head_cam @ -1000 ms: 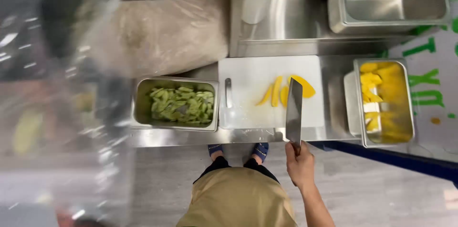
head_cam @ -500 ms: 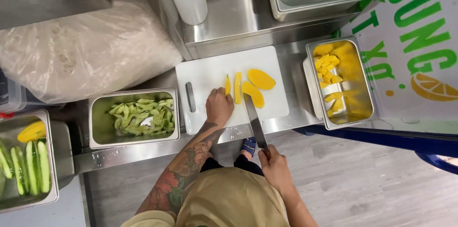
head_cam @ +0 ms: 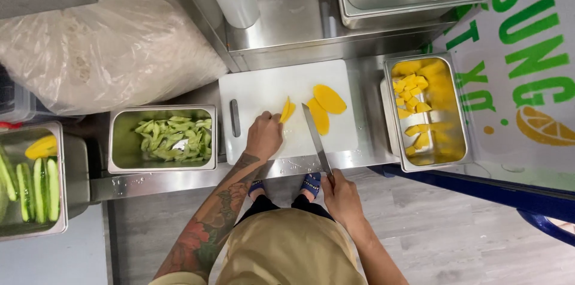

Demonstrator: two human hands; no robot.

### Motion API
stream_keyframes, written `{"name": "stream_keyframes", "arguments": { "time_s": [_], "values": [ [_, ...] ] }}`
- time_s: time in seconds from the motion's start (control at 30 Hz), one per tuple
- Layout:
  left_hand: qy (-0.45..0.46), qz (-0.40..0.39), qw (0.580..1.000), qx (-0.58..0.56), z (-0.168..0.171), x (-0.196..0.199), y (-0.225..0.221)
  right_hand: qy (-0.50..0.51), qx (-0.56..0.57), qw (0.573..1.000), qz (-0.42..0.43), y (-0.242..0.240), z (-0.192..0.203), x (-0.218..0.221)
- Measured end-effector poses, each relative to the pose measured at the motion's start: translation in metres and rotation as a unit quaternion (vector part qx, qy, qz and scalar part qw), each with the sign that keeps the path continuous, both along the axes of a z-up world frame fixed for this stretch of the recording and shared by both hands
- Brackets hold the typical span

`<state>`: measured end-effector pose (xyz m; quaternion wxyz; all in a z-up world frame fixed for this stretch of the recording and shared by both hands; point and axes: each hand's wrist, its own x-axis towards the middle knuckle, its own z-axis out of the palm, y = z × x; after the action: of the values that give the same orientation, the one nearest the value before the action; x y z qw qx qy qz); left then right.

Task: The person is cutting mangoes into small cubes on a white cutting board and placing them into a stainless steel container.

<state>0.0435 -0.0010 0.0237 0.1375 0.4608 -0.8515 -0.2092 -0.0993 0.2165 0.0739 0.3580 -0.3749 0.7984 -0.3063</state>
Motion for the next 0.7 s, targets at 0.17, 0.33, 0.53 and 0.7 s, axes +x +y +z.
{"name": "stream_keyframes", "arguments": {
  "time_s": [0.17,0.33,0.53,0.7],
  "values": [
    [0.008,0.007,1.0,0.008,0.017,0.042,0.003,0.065,-0.013,0.997,0.05,-0.022,0.01,0.01],
    [0.015,0.022,1.0,0.009,0.018,0.06,-0.002,0.12,-0.009,0.988,0.095,-0.039,0.02,0.026],
    [0.046,-0.018,0.997,0.062,0.03,0.061,0.001,0.098,-0.014,0.992,0.073,-0.046,0.032,0.05],
    [0.086,-0.043,0.995,0.027,0.018,0.063,0.004,0.163,-0.01,0.983,0.084,-0.049,0.021,0.06]
  ]
}}
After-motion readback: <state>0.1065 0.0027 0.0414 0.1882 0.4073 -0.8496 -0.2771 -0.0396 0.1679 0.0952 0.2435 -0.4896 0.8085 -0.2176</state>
